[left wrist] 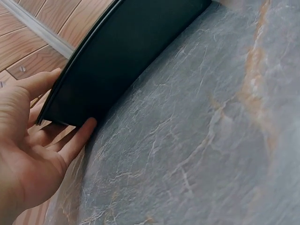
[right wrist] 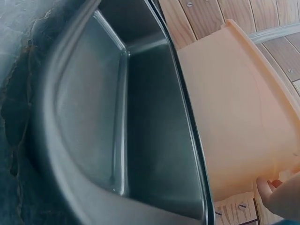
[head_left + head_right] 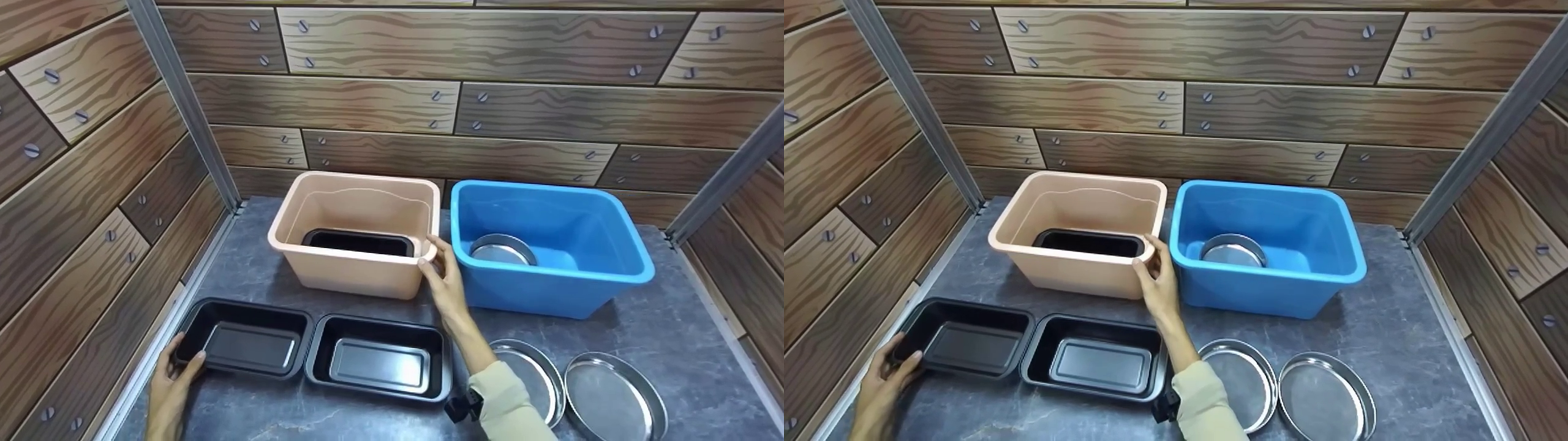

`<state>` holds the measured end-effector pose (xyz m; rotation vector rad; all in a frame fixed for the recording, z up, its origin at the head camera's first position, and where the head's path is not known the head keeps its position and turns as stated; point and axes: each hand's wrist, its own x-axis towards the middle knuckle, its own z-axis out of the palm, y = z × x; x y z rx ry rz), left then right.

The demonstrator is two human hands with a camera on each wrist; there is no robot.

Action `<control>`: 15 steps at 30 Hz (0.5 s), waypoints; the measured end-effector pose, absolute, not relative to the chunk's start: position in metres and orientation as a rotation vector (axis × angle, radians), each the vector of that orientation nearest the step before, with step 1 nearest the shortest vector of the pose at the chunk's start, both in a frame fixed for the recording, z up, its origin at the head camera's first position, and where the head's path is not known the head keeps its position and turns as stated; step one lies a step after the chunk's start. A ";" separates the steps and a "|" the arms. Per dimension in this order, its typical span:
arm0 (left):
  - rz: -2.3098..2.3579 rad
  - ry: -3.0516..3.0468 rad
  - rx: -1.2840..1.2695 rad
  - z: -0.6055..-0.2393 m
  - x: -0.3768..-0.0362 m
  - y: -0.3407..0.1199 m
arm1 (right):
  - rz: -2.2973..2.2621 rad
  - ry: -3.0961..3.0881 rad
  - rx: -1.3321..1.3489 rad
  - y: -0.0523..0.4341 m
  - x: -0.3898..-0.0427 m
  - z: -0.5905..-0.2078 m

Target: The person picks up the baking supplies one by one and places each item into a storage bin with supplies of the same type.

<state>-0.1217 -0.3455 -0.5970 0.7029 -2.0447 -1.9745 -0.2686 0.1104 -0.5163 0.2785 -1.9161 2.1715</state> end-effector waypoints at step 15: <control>-2.219 -1.790 0.626 -0.598 -0.124 -0.348 | 2.051 -1.961 0.338 0.103 -0.262 -0.502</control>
